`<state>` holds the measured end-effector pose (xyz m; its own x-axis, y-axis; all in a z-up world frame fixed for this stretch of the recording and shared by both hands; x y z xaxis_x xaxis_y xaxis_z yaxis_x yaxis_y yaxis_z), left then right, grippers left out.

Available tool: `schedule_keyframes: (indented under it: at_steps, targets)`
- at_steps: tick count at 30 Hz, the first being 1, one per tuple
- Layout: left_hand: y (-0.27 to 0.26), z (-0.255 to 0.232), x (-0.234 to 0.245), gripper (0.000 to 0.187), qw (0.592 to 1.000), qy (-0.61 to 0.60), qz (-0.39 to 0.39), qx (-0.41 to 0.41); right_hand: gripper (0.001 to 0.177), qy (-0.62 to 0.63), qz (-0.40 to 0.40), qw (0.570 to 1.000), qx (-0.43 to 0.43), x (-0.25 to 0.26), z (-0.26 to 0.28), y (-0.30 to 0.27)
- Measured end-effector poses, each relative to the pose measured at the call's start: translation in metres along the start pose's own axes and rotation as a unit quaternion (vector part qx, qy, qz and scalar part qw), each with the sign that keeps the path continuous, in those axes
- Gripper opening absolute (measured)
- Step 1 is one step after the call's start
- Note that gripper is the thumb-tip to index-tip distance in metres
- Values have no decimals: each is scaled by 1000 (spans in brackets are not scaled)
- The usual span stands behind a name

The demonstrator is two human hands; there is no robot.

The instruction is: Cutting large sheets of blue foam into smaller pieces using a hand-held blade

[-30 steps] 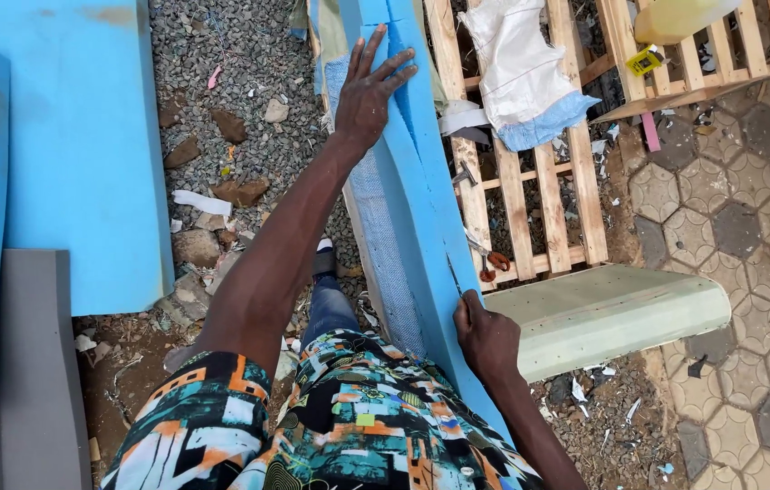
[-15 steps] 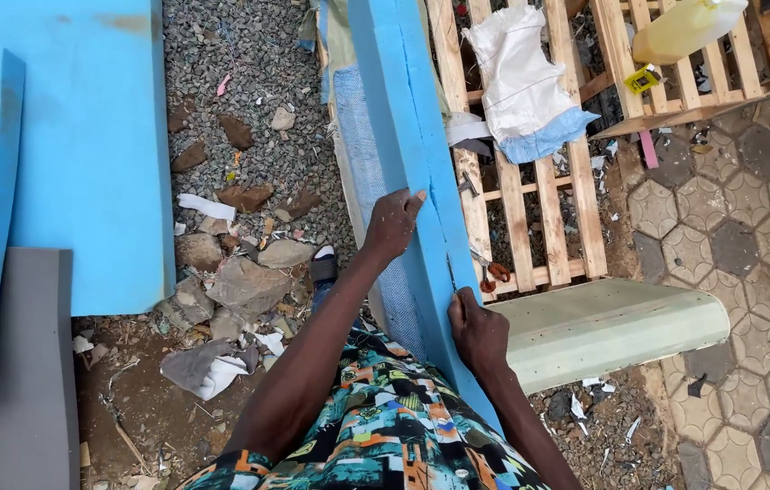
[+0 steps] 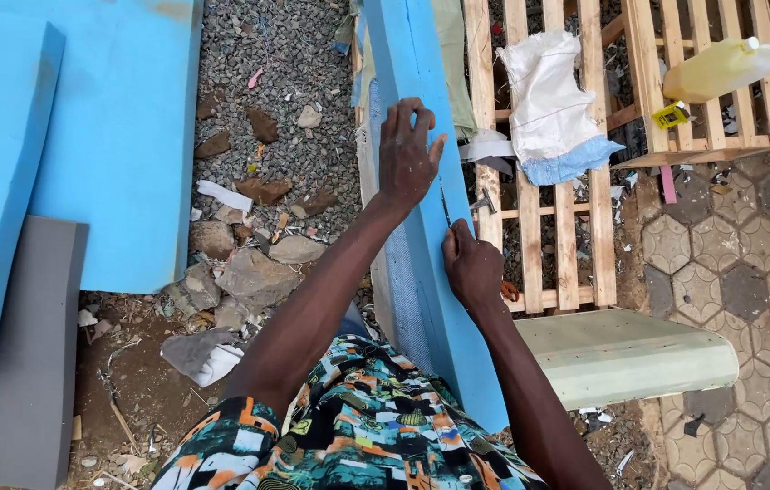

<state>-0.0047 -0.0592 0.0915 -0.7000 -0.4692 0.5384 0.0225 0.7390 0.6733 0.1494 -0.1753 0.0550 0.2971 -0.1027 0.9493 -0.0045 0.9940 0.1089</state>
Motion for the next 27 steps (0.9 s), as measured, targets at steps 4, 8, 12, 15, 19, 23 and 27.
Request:
schedule_keyframes:
  at_steps: [4,8,12,15,19,23,27]
  targets:
    - [-34,-1,-11,6,997,-71,3,-4,17,2,6,1000,-3,-1,4,5]
    - [-51,26,-45,12,991,-130,-12,-15,21,-34,-16,999,25,-16,7,33]
    - [-61,43,-71,20,996,-76,4,-49,19,-41,-27,996,74,-22,5,50]
    - [-63,46,-69,26,994,-79,33,-62,15,-51,8,998,47,-13,-14,-20]
    - [-57,32,-58,24,993,-45,44,-99,16,-36,30,999,23,0,-21,-49]
    - [-42,16,-40,32,991,-39,60,-112,17,-62,-18,997,37,-10,-18,-10]
    - [-51,37,-63,42,986,-24,94,-136,15,-38,41,998,15,-25,-57,-60]
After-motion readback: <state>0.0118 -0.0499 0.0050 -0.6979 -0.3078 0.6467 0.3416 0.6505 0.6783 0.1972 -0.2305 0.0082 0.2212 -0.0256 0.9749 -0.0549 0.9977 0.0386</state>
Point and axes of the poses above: each hand's wrist, its own y-axis towards the middle knuckle, its own x-axis out of the back of the hand, z = x × y, the point moved 5 cm from there along y, towards the middle knuckle, and after that the axes turned 7 degrees about -x, right-handed, at the moved point
